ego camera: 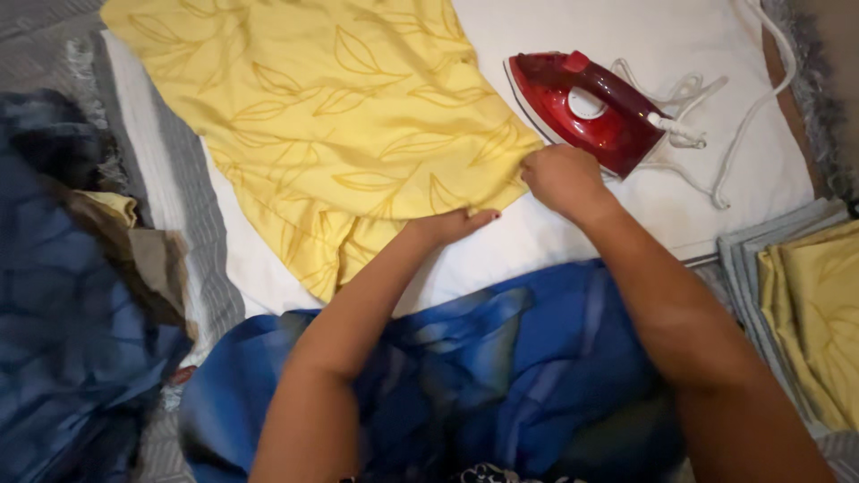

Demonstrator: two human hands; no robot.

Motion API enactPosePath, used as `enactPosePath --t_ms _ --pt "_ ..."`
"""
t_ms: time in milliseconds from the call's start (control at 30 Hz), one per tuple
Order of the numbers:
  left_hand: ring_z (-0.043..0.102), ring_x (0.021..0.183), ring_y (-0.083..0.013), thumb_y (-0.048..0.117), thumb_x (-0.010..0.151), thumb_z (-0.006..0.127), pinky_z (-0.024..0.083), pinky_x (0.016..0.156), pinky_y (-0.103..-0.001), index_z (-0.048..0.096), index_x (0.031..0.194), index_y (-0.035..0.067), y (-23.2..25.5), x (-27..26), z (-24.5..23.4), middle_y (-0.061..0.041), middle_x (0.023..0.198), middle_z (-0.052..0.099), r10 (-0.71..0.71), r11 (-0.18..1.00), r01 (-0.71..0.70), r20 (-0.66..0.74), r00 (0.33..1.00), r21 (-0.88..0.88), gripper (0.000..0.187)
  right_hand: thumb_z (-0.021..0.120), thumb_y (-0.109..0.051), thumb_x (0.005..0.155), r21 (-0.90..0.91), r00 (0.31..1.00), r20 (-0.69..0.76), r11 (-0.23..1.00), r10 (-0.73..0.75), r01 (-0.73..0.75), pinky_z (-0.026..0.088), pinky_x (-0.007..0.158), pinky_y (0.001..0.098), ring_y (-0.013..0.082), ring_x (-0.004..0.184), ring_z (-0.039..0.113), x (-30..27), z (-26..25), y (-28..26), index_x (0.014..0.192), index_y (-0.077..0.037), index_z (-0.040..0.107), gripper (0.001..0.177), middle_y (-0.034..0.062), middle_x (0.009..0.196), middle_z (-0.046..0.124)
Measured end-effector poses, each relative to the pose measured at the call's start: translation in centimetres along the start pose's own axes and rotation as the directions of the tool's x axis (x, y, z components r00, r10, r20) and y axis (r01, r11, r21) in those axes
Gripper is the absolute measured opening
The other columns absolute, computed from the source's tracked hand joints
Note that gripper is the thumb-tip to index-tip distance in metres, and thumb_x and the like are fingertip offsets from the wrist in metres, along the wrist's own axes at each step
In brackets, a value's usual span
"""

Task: The person irons a yellow patterned cloth on a white surface, repeatedly folding and pressing it with a red iron. The person adjusts the cloth and continues ironing different sections until the end of the clip.

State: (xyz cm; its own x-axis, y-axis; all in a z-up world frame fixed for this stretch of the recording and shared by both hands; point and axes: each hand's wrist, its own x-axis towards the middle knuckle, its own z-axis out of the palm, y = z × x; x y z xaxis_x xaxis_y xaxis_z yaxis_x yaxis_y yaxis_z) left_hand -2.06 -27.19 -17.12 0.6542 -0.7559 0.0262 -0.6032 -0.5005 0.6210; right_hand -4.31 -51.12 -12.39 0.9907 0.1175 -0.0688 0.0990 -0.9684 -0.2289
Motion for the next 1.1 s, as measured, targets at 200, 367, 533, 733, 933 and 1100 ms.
enactPosePath --t_ms 200,367,533,733,933,1100 --pt "0.045 0.141 -0.0362 0.067 0.091 0.05 0.032 0.118 -0.043 0.054 0.147 0.016 1.4 1.4 -3.9 -0.02 0.149 0.052 -0.375 0.908 0.413 0.292 0.88 -0.077 0.076 0.075 -0.015 0.083 -0.248 0.707 -0.673 0.967 -0.218 0.062 0.05 0.096 0.0507 0.047 0.111 0.061 1.4 -5.1 1.8 0.127 -0.001 0.061 0.048 0.0277 0.125 0.063" --pt "0.048 0.136 -0.0392 0.041 0.097 0.051 0.038 0.112 -0.045 0.044 0.15 0.006 0.1 4.3 -7.1 -0.025 0.148 0.05 -0.335 0.928 0.364 0.248 0.909 -0.082 0.064 0.071 -0.011 0.088 0.051 0.957 -0.237 0.985 0.17 -0.162 0.05 0.083 0.0525 0.0437 0.102 0.065 3.0 -6.8 5.3 0.138 -0.001 0.059 0.052 0.0234 0.114 0.068" --pt "0.062 0.133 -0.0353 0.015 0.099 0.049 0.05 0.109 -0.046 0.063 0.142 0.012 -0.7 3.9 -9.1 -0.017 0.148 0.063 -0.55 0.811 0.384 0.349 0.759 0.442 0.046 0.08 -0.031 0.083 0.04 0.935 -0.222 0.961 0.276 -0.274 0.054 0.077 0.0497 0.0377 0.09 0.071 -0.9 -10.0 4.5 0.12 -0.007 0.07 0.045 0.017 0.099 0.075" --pt "0.055 0.135 -0.036 0.004 0.089 0.047 0.046 0.113 -0.043 0.041 0.158 0.038 1.0 5.2 -9.1 -0.017 0.152 0.05 -0.338 0.938 0.341 -0.05 0.94 0.061 0.076 0.091 -0.052 0.067 -0.047 0.979 -0.108 0.982 0.176 -0.182 0.055 0.071 0.0493 0.0369 0.081 0.072 -5.4 -14.5 0.3 0.109 -0.01 0.073 0.062 0.015 0.089 0.075" --pt "0.029 0.149 -0.0353 0.013 0.095 0.049 0.024 0.113 -0.064 0.037 0.154 0.035 2.2 7.6 -9.5 -0.011 0.165 0.027 -0.214 0.974 0.22 -0.096 0.972 0.054 0.064 0.087 -0.051 0.069 -0.095 1.0 -0.017 0.995 -0.026 0.024 0.056 0.064 0.0498 0.036 0.075 0.072 -5.7 -9.8 -6.4 0.099 -0.009 0.066 0.056 0.0135 0.085 0.072" --pt "0.039 0.152 -0.0238 0.02 0.103 0.049 0.011 0.125 -0.073 0.058 0.141 0.022 2.1 5.5 -9.0 -0.002 0.157 0.047 -0.351 0.882 0.348 -0.049 0.935 0.317 0.039 0.085 -0.049 0.074 -0.132 0.993 -0.091 0.987 0.077 -0.089 0.055 0.054 0.0508 0.0381 0.065 0.071 -5.4 -6.3 -7.1 0.103 -0.006 0.065 0.056 0.0175 0.08 0.069"
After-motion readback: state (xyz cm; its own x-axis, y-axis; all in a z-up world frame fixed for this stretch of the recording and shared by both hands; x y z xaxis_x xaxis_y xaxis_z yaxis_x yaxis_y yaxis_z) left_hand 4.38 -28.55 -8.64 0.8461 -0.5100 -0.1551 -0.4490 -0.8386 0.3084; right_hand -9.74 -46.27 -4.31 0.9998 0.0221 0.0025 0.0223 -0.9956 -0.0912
